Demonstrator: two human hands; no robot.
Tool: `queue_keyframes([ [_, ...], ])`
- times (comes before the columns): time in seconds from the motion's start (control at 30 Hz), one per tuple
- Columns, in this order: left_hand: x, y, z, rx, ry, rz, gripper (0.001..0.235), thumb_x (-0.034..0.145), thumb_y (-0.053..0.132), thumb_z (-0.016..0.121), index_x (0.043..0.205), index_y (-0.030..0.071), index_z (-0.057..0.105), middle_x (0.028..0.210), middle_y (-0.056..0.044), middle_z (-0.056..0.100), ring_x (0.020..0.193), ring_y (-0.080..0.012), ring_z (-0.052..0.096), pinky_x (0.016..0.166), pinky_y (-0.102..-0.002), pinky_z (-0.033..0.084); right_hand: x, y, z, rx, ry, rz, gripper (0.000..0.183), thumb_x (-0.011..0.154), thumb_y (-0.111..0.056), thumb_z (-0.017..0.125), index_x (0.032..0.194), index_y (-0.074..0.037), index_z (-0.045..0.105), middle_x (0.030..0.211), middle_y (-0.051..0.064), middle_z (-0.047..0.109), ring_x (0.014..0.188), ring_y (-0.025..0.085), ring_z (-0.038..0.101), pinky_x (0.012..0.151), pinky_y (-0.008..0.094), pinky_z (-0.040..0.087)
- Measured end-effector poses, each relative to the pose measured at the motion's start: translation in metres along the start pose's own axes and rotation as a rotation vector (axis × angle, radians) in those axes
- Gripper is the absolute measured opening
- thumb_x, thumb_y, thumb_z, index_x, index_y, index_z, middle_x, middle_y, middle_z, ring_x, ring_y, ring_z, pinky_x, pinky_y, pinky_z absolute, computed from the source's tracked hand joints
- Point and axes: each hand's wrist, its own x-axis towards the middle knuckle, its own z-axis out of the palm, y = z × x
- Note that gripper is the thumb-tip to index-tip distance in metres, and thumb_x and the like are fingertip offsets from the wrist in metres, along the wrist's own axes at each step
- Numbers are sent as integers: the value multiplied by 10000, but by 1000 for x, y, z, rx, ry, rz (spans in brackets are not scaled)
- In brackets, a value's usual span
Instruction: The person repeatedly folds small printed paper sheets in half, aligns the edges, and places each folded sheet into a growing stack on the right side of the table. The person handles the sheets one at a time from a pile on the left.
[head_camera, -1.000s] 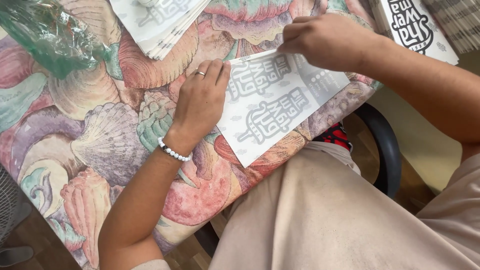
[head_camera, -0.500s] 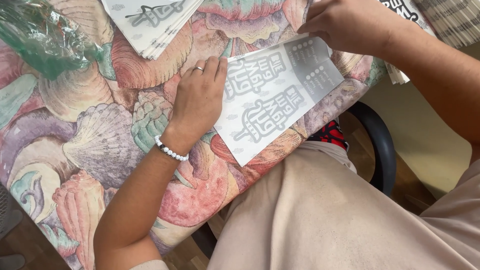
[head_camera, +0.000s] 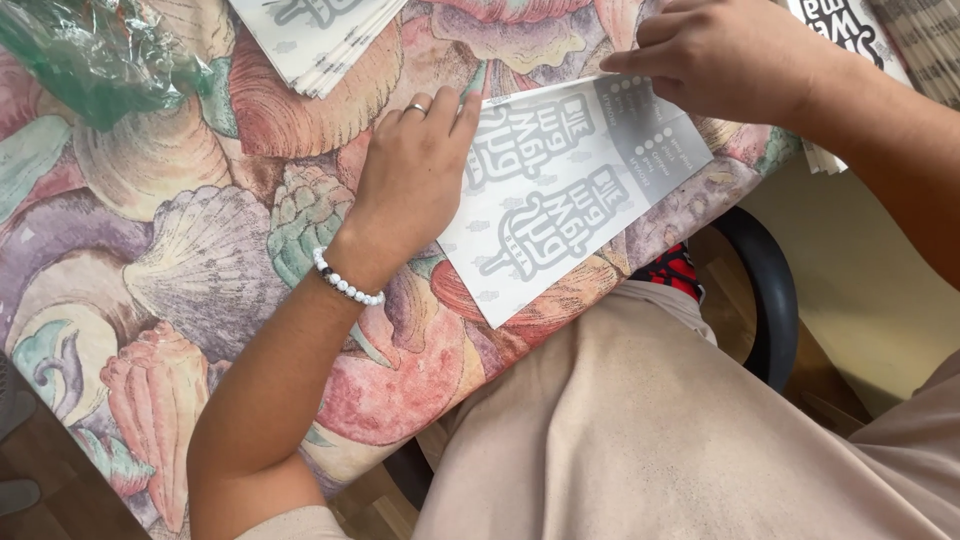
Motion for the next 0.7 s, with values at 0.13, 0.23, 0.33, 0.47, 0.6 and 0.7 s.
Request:
queue_keyframes([
  [0.13,7,-2,1,12,-34,37,614,852,41,567,1460,124,553,1077,-56,574,860,-218,579,649,-346,515,1,-5,0,-165,-67,-51,506,953,-43,650,1419,-237,694,826,-87,640,774,147,604,606,265,541],
  [0.23,9,-2,3,79,-39,52,621,873,130,572,1487,218,537,1030,-22,539,824,-203,567,654,-344,490,0,-9,2,-209,-93,-30,518,968,-39,641,1430,-271,676,794,-82,607,766,141,577,530,263,517],
  [0.33,14,-2,0,103,-84,61,607,862,160,605,1462,229,537,999,-13,527,785,-178,586,602,-327,499,3,-15,-4,-242,-109,-14,533,963,-39,636,1434,-287,671,830,-95,648,777,135,590,497,252,515],
  [0.47,20,-5,-1,89,-74,78,568,877,107,603,1427,242,561,948,-18,521,664,-158,569,514,-307,487,7,-17,-7,-243,-107,-8,584,927,-19,623,1438,-297,671,837,-87,654,786,148,604,480,268,511],
  [0.6,27,-3,-3,104,-75,78,530,863,89,622,1360,268,574,892,-19,542,606,-147,579,438,-288,472,22,-26,-23,-309,-268,31,722,978,-90,604,1615,-397,459,775,-116,681,754,93,605,440,212,477],
  [0.7,30,2,-2,106,-104,79,554,887,107,594,1409,283,535,898,-27,545,663,-165,582,462,-292,478,29,-27,-20,-331,-301,2,781,979,-86,614,1647,-416,381,740,-104,701,642,98,639,678,268,523],
])
